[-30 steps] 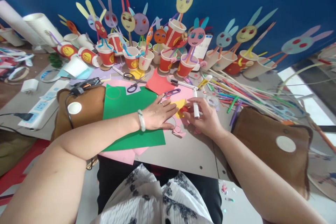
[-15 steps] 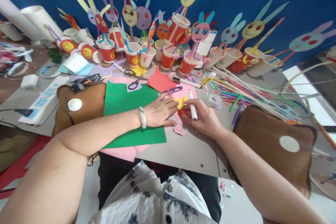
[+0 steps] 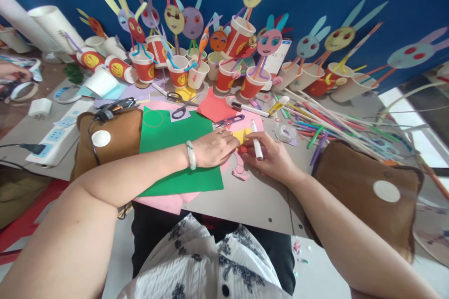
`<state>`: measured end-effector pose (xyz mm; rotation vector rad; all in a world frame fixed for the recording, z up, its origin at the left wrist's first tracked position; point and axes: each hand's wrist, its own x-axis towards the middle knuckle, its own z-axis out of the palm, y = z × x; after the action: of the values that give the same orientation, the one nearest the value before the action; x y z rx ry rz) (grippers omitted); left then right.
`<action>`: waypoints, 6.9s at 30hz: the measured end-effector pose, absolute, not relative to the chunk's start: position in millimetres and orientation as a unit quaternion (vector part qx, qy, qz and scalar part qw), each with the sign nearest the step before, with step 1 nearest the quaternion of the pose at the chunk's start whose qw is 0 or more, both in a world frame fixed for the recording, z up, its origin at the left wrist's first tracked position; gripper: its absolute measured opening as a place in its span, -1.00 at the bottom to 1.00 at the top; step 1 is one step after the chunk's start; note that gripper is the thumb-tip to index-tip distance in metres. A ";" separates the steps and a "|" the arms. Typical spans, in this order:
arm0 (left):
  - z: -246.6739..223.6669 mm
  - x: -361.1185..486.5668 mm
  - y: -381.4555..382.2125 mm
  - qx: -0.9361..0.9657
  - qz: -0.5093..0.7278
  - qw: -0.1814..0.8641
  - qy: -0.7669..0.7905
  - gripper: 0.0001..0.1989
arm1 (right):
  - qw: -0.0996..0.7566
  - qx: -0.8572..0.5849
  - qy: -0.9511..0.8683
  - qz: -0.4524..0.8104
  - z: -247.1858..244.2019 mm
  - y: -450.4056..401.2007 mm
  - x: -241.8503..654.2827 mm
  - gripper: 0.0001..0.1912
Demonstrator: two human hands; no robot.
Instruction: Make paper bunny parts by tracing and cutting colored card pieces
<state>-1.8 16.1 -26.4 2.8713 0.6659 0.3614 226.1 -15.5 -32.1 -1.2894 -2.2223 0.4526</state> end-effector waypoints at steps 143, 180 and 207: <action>-35.0 -3.6 21.9 0.982 0.108 0.009 0.154 -0.71 | 0.346 -0.554 -0.740 0.160 -26.5 -15.7 231.1 -0.64; -41.8 -6.4 27.0 0.967 0.179 0.128 0.131 -0.69 | 0.260 -0.499 -0.796 0.224 -30.0 -17.3 224.3 -0.59; -43.4 -7.4 28.8 0.973 0.136 0.109 0.149 -0.64 | 0.261 -0.493 -0.799 0.222 -28.4 -16.8 225.0 -0.58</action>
<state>-7.4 28.8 -43.4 2.8621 0.4379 0.4004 225.0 -16.8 -28.4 -1.3356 -2.1643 0.6013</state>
